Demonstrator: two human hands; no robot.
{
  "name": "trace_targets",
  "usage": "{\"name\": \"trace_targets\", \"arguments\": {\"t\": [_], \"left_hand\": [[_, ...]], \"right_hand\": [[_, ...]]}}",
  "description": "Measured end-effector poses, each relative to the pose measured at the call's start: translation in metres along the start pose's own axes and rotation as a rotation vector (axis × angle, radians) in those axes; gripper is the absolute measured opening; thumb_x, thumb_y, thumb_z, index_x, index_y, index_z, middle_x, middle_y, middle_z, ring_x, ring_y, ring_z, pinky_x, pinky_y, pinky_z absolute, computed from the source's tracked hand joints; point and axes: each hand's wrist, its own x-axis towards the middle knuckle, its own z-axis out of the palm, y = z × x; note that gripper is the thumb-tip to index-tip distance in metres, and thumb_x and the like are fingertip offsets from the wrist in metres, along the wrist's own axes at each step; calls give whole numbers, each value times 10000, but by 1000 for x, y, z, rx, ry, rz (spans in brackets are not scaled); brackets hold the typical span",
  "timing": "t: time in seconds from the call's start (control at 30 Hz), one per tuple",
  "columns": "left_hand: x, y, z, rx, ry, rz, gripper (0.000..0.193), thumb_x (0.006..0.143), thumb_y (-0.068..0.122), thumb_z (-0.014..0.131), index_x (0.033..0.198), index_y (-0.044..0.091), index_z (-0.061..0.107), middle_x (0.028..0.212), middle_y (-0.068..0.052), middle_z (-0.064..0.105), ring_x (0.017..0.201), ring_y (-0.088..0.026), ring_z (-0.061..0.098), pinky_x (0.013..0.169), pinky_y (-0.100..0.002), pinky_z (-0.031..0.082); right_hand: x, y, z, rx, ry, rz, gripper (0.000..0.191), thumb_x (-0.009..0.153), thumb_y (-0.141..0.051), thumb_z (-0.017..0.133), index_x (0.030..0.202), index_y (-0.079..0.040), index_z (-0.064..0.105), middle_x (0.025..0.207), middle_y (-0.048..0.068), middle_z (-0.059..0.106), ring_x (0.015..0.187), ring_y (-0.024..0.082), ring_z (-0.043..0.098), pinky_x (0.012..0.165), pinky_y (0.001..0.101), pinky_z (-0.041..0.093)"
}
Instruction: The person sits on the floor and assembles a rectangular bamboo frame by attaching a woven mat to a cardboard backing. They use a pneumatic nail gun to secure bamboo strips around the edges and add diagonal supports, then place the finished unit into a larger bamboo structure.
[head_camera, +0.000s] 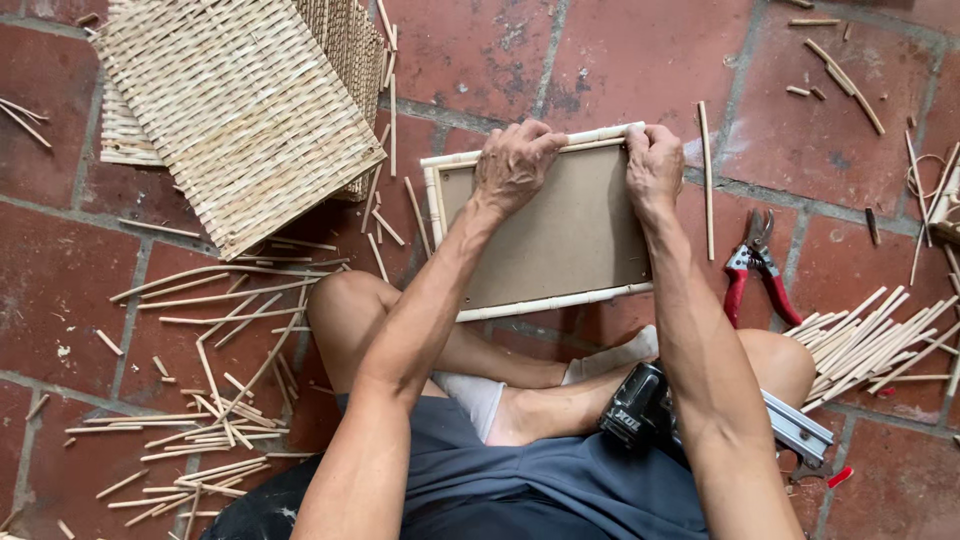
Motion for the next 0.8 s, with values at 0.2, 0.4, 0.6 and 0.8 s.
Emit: {"name": "trace_targets", "arguments": {"t": [0.2,0.4,0.6,0.8], "left_hand": [[4,0,1,20,-56,-52,174,955,182,634,1020,236,786,975,26,743,915,-218,671,771,-401,459],[-8,9,9,125,-78,-67,268,856,99,625,995,262,786,969,44,744,884,-193,654,806,-409,428],[-14,7,12,43,-83,-41,354,889,73,576,1065,302,781,942,45,701,899,-191,637,819,-404,437],[-13,10,10,110,-86,24,352,883,80,567,1055,298,783,980,27,707,919,-203,635,798,-398,427]], "right_hand": [[1,-10,-3,-259,9,-49,472,1020,-434,656,949,27,723,872,255,701,821,404,676,713,502,494],[-8,9,0,-230,56,-39,464,1009,-431,671,932,26,695,833,235,695,791,398,679,677,500,485],[-11,31,-5,-108,-138,93,465,1081,-372,670,912,61,650,889,242,656,787,378,664,693,499,452],[-1,7,-55,-103,48,-570,208,1110,-151,573,1082,8,704,1034,105,652,930,198,592,848,386,518]]}}
